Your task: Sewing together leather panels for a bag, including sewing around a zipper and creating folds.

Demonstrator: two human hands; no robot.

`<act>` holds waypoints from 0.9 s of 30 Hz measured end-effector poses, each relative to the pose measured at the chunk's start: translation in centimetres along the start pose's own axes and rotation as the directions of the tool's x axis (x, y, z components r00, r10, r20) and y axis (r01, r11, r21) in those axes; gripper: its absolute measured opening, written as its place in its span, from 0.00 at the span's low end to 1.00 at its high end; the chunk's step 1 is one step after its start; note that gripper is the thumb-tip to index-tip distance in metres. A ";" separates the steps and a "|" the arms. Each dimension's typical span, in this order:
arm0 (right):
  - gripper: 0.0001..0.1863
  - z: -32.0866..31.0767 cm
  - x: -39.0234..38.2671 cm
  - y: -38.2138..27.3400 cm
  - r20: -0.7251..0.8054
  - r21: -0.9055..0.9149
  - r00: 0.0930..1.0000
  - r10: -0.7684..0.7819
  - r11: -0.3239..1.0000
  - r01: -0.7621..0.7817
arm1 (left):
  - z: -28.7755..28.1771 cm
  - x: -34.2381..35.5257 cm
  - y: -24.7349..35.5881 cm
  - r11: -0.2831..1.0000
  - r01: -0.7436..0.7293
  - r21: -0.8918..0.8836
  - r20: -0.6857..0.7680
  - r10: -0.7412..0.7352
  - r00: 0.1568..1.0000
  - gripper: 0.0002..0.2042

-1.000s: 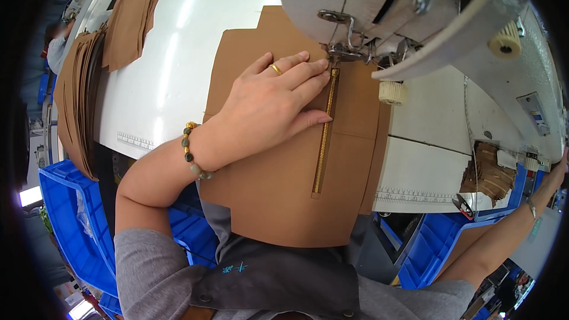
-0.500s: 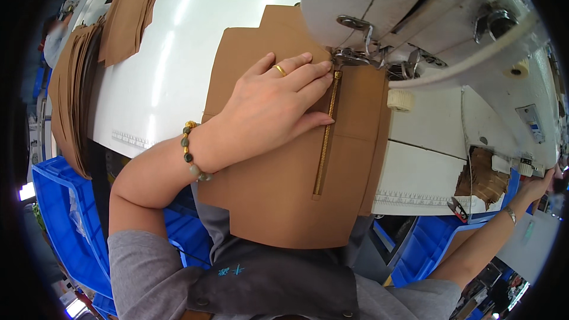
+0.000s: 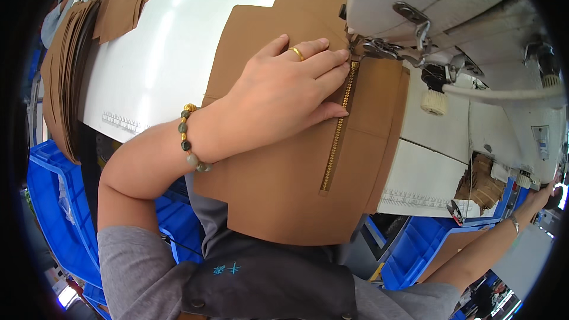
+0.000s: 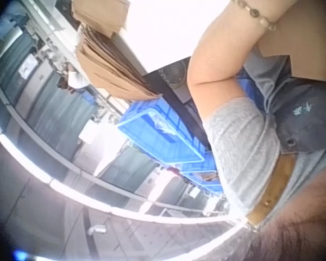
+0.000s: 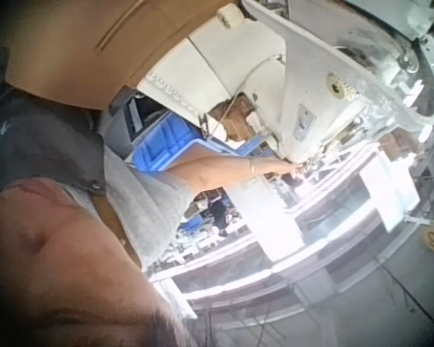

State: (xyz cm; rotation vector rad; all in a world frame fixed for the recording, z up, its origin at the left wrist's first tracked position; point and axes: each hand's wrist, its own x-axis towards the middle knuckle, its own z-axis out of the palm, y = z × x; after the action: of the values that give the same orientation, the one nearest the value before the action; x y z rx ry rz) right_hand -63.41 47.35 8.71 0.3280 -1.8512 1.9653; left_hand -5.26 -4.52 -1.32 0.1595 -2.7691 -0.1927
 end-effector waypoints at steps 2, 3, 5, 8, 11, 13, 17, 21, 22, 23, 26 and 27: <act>0.26 0.4 -0.5 0.1 -0.001 0.001 1.000 0.000 1.000 0.000 | 0.0 0.0 0.0 1.000 -0.011 0.013 0.000 0.011 1.000 0.24; 0.26 0.5 -0.8 0.1 -0.004 -0.001 1.000 0.000 1.000 0.000 | 0.0 -0.1 0.0 1.000 -0.007 0.005 -0.002 0.007 1.000 0.24; 0.26 0.8 -1.3 0.3 -0.002 0.000 1.000 0.000 1.000 0.000 | 0.1 0.0 0.0 1.000 -0.005 -0.004 0.001 0.005 1.000 0.24; 0.26 1.1 -2.1 0.6 -0.002 0.005 1.000 -0.005 1.000 0.005 | 0.2 0.0 -0.1 1.000 -0.004 -0.001 -0.002 0.004 1.000 0.24; 0.26 1.4 -2.7 1.0 -0.003 0.009 1.000 -0.014 1.000 0.014 | 0.2 0.0 0.0 1.000 0.002 -0.009 0.004 -0.002 1.000 0.24; 0.27 1.6 -3.2 1.2 -0.002 0.012 1.000 -0.016 1.000 0.016 | 0.1 0.0 0.0 1.000 0.003 -0.006 0.012 -0.003 1.000 0.24; 0.27 1.9 -4.1 1.5 0.000 0.012 1.000 -0.031 0.999 0.031 | 0.1 0.0 0.0 1.000 0.001 0.009 0.015 -0.001 1.000 0.25; 0.27 2.3 -5.1 1.6 0.014 0.020 0.998 -0.066 0.998 0.065 | -0.1 0.0 -0.2 1.000 -0.024 -0.009 0.012 0.024 1.000 0.27; 0.27 2.4 -5.5 1.6 0.019 0.025 0.997 -0.075 0.997 0.075 | -0.1 0.0 -0.1 1.000 -0.016 -0.022 0.001 0.016 1.000 0.28; 0.27 2.4 -5.9 1.7 0.020 0.030 0.995 -0.093 0.995 0.092 | -0.2 0.1 -0.1 1.000 -0.014 -0.028 0.000 0.014 1.000 0.30; 0.27 2.9 -6.9 1.8 0.043 0.054 0.989 -0.139 0.989 0.136 | -0.5 0.2 0.1 1.000 -0.003 -0.022 0.001 0.003 1.000 0.32; 0.27 3.1 -7.2 1.8 0.062 0.062 0.985 -0.162 0.985 0.158 | -0.6 0.3 0.2 1.000 -0.030 -0.007 0.013 0.030 0.999 0.32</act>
State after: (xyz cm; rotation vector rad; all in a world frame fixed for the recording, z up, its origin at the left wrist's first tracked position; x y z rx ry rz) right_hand -58.18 43.26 4.14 0.5489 -1.7530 1.9204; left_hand -5.29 -4.44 -0.60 0.1153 -2.7814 -0.1959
